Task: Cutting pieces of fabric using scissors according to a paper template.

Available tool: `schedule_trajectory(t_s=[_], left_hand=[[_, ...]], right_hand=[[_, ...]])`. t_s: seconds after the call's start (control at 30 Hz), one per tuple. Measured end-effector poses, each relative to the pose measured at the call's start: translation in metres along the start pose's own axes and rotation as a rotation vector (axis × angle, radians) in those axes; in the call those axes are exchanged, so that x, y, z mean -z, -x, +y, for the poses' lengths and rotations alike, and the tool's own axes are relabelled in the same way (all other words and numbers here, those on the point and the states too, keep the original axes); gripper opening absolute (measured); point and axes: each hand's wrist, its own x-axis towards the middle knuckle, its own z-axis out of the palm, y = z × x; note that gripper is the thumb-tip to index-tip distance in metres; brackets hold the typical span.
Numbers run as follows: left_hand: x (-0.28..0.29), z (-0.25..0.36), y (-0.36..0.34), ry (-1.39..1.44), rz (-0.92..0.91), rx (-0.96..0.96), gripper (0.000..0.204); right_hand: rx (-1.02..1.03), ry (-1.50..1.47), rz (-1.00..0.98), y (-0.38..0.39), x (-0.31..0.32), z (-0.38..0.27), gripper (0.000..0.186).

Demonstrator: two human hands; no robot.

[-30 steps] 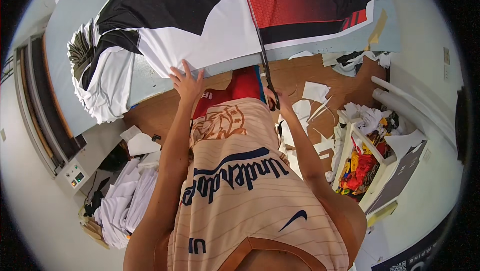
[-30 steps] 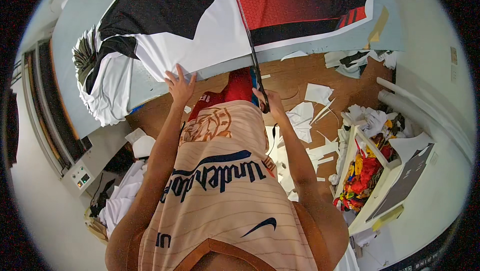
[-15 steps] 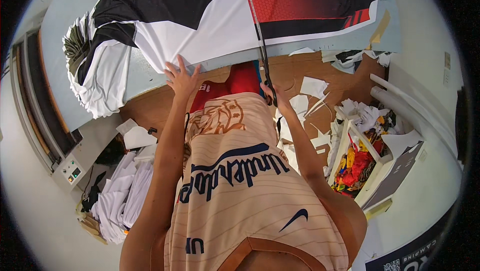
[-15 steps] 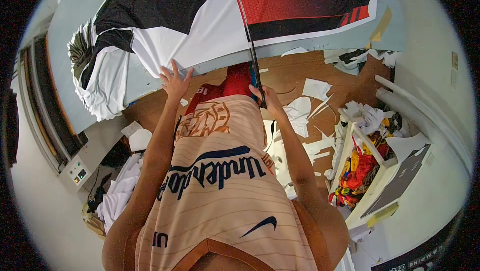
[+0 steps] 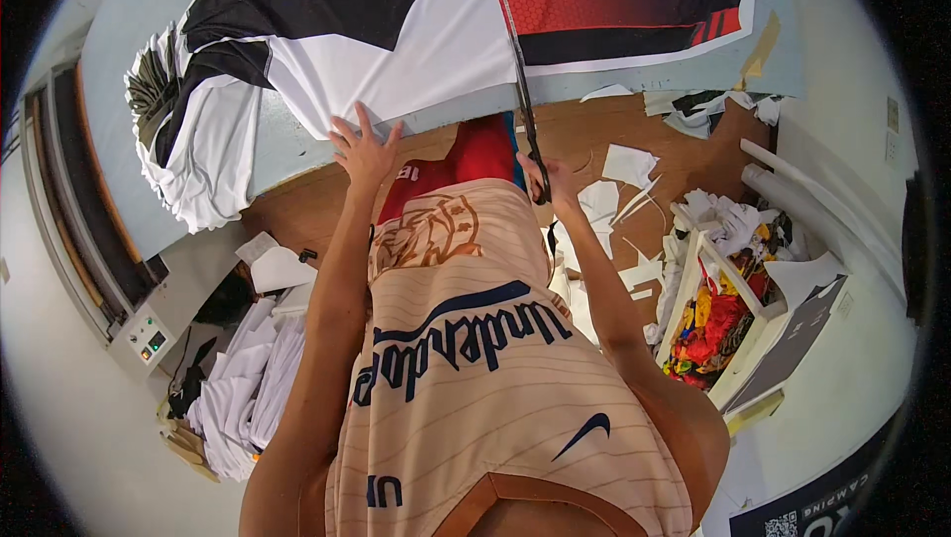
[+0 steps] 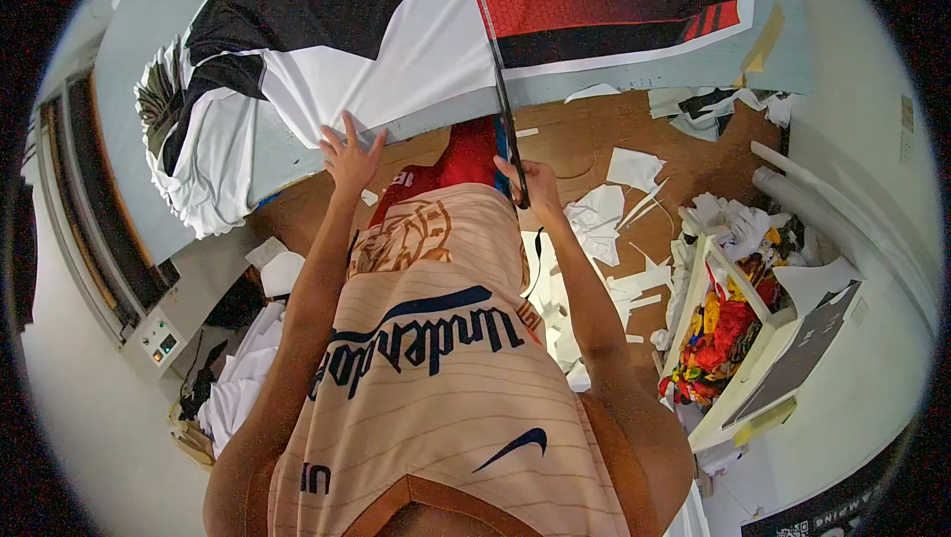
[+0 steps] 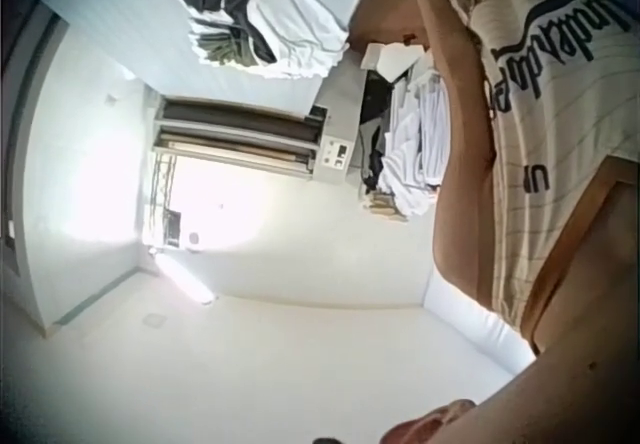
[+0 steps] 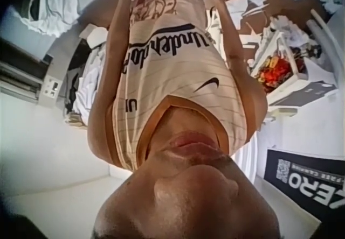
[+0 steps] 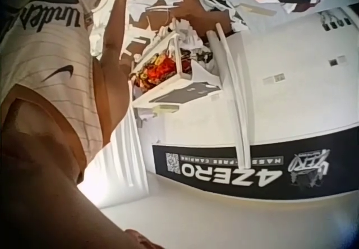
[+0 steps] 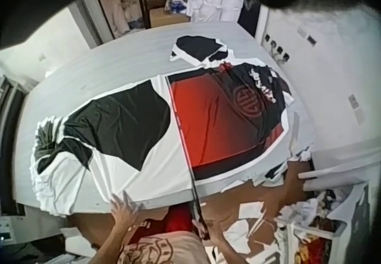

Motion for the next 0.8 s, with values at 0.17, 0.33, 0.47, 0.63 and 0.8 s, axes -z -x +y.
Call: schedule_trajectory(t_s=[0.17,0.33,0.47,0.63,0.8], left_hand=[[0.000,-0.001,0.000,-0.016,0.039,-0.017,0.104],[-0.001,-0.002,0.002,-0.004,0.063,-0.042,0.102],[-0.002,-0.004,0.002,0.011,0.075,-0.048,0.102],[0.010,-0.005,0.009,0.013,0.068,-0.050,0.102],[0.032,0.021,0.017,-0.040,0.251,-0.413,0.093]], right_hand=[[0.011,0.007,0.018,0.007,0.004,0.005,0.056],[0.027,-0.038,-0.055,0.000,0.006,-0.007,0.057],[0.028,0.059,-0.106,-0.005,0.007,-0.021,0.054],[-0.003,0.118,-0.125,0.021,0.028,0.009,0.046],[-0.070,0.120,-0.071,0.052,0.029,0.017,0.044]])
